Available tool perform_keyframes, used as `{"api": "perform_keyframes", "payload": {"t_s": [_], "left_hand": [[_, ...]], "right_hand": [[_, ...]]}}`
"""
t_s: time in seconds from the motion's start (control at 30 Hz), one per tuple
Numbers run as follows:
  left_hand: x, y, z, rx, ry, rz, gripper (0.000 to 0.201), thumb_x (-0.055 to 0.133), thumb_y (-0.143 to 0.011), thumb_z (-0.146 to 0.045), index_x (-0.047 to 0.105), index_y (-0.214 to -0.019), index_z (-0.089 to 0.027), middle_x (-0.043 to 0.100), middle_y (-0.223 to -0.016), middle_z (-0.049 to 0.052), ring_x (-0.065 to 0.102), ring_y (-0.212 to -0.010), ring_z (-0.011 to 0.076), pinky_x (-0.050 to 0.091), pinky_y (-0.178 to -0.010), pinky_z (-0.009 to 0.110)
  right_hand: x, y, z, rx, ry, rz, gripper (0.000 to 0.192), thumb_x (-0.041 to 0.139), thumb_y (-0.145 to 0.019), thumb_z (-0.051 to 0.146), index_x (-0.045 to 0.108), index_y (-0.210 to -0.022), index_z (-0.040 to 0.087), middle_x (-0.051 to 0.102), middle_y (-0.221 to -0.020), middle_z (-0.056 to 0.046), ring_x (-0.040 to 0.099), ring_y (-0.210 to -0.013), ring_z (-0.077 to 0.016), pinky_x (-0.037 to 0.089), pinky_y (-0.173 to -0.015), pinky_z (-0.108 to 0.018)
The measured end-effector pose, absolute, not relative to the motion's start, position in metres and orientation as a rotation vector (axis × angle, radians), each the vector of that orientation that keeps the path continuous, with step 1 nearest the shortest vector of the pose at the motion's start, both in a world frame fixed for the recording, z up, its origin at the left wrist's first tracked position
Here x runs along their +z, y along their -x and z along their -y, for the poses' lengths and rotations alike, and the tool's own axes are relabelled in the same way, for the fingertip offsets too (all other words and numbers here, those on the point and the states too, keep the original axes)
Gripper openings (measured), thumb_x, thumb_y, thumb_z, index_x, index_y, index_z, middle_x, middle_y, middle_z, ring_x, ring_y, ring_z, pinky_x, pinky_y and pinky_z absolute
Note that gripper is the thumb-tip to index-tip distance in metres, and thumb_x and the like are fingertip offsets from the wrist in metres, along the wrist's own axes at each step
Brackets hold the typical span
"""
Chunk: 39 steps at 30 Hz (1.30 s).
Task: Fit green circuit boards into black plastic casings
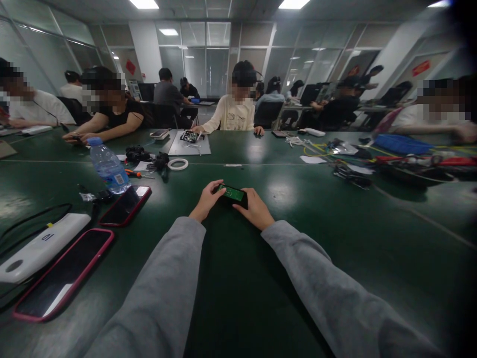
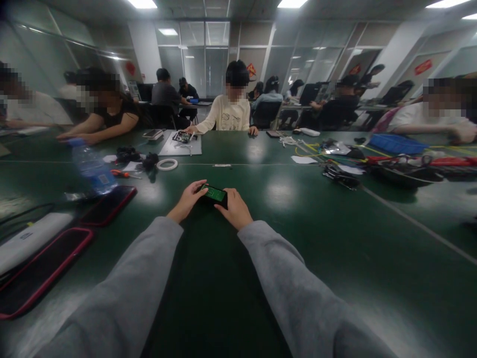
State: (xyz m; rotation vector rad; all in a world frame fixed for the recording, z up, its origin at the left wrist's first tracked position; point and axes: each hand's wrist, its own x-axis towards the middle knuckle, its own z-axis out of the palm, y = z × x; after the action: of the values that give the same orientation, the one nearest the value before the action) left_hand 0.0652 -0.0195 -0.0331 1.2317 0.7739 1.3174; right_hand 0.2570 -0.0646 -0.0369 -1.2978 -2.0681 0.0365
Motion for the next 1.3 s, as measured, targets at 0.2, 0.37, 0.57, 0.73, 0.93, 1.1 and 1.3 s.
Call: {"api": "perform_keyframes", "payload": {"t_s": [0.2,0.37,0.57,0.73,0.93,1.1,1.3], "left_hand": [[-0.031,-0.065,0.022,1.299,-1.194,-0.79,0.046,0.074,-0.07,-0.021,0.062,-0.114,-0.02,0.063,-0.115,0.008,0.054,-0.113,0.0222,0.036,-0.105,0.04],[-0.027,-0.066,0.025,1.282,-1.211,-0.813,0.042,0.074,-0.07,-0.022,0.064,-0.111,-0.02,0.063,-0.115,0.008,0.054,-0.112,0.0229,0.036,-0.105,0.04],[-0.027,-0.066,0.022,1.269,-1.308,-0.815,0.039,0.072,-0.072,-0.024,0.065,-0.11,-0.021,0.063,-0.114,0.007,0.054,-0.113,0.0233,0.037,-0.104,0.041],[-0.028,-0.065,0.022,1.254,-1.356,-0.814,0.037,0.07,-0.074,-0.026,0.064,-0.11,-0.021,0.063,-0.113,0.008,0.054,-0.113,0.0234,0.038,-0.103,0.041],[-0.025,-0.065,0.024,1.259,-1.25,-0.777,0.038,0.073,-0.07,-0.02,0.066,-0.107,-0.02,0.064,-0.112,0.007,0.054,-0.114,0.0221,0.035,-0.105,0.038],[-0.027,-0.065,0.022,1.245,-1.238,-0.742,0.041,0.071,-0.069,-0.017,0.065,-0.11,-0.017,0.064,-0.114,0.009,0.056,-0.11,0.0219,0.038,-0.101,0.039],[-0.026,-0.063,0.023,1.225,-1.253,-0.739,0.04,0.061,-0.071,-0.013,0.064,-0.111,-0.018,0.064,-0.117,0.009,0.056,-0.111,0.0222,0.04,-0.1,0.04]], "right_hand": [[-0.034,-0.258,0.066,0.054,1.271,2.065,0.047,0.063,-0.082,0.029,0.04,-0.121,0.02,0.048,-0.114,-0.011,0.054,-0.104,-0.0274,0.049,-0.091,-0.047],[-0.034,-0.259,0.066,0.066,1.266,2.069,0.047,0.062,-0.082,0.025,0.039,-0.122,0.021,0.048,-0.116,-0.011,0.053,-0.107,-0.0276,0.049,-0.091,-0.047],[-0.034,-0.259,0.066,0.074,1.242,2.069,0.046,0.063,-0.082,0.027,0.04,-0.121,0.019,0.05,-0.114,-0.011,0.053,-0.107,-0.0265,0.048,-0.093,-0.045],[-0.03,-0.255,0.07,0.159,1.222,2.06,0.045,0.059,-0.086,0.042,0.042,-0.121,0.019,0.053,-0.112,-0.011,0.055,-0.104,-0.0256,0.048,-0.091,-0.044],[-0.029,-0.256,0.069,0.398,1.211,1.922,0.049,0.057,-0.086,0.05,0.043,-0.122,0.019,0.054,-0.116,-0.01,0.055,-0.106,-0.023,0.046,-0.093,-0.041],[-0.035,-0.262,0.061,0.583,1.171,1.808,0.058,0.065,-0.08,0.051,0.045,-0.123,0.019,0.055,-0.115,-0.009,0.054,-0.109,-0.022,0.044,-0.096,-0.039],[-0.038,-0.267,0.054,0.777,1.125,1.743,0.044,0.059,-0.084,0.046,0.053,-0.118,0.019,0.058,-0.113,-0.008,0.056,-0.106,-0.0204,0.046,-0.095,-0.039]]}}
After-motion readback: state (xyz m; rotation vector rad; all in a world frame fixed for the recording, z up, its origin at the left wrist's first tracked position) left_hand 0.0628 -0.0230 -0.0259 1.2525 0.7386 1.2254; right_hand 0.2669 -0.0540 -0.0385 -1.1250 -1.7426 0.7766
